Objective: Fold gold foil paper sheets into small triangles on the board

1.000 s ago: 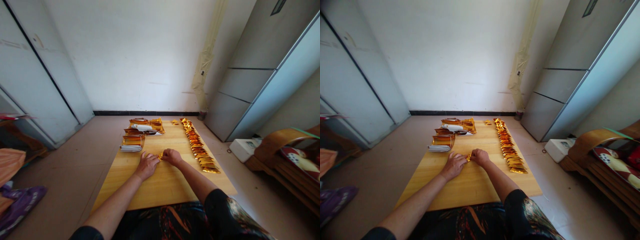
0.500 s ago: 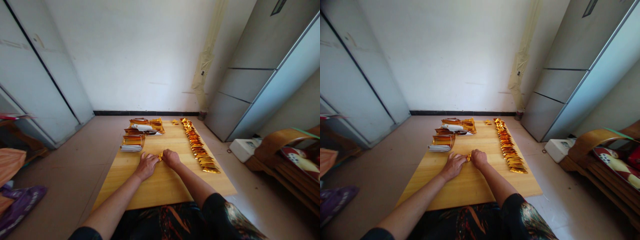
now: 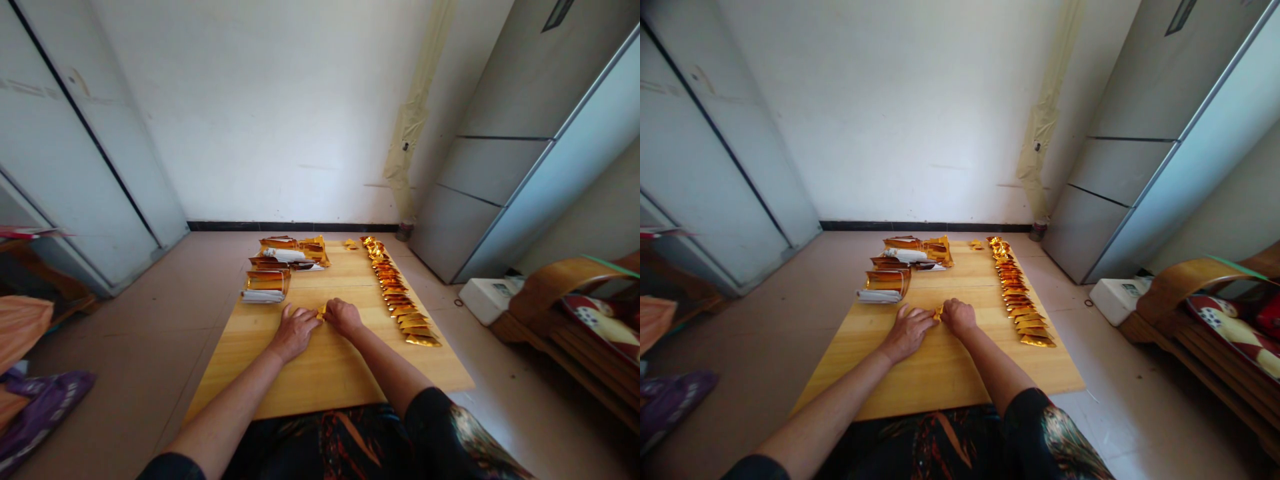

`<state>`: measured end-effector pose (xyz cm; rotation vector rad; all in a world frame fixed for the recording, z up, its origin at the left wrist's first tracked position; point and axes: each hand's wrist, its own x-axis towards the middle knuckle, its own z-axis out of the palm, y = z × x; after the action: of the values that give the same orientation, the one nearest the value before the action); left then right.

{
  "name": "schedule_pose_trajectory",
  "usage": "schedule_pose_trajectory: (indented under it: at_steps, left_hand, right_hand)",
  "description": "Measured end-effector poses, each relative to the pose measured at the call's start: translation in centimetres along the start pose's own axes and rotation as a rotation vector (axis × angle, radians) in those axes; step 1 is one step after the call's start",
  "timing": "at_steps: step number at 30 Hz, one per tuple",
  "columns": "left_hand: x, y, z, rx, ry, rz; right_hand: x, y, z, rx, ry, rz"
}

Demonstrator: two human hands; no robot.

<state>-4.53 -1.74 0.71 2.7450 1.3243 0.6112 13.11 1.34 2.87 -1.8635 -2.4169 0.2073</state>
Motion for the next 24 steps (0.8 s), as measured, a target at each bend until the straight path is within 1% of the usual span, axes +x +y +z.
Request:
schedule_pose_trajectory:
  at_steps: [4,10,14,19,24]
  left_hand:
    - [0.0,0.1,0.0,0.014,0.011,-0.004]
    - [0.0,0.1,0.3,0.015,0.026,-0.019]
    - [0.0,0.1,0.3,0.013,0.034,-0.022]
    - [0.1,0.2,0.2,0.005,0.028,-0.023]
    - [0.1,0.2,0.1,0.022,0.027,-0.015]
  right_hand:
    - [0.1,0.6,0.5,0.073,0.03,0.004]
    - [0.5,1.9,1.0,0.274,0.078,0.006]
    - [0.6,1.9,1.2,0.358,0.107,0.033]
    - [0.5,1.3,1.5,0.349,0.108,0.082]
    - [0.7,1.6,1.3,0.344,0.104,0.083]
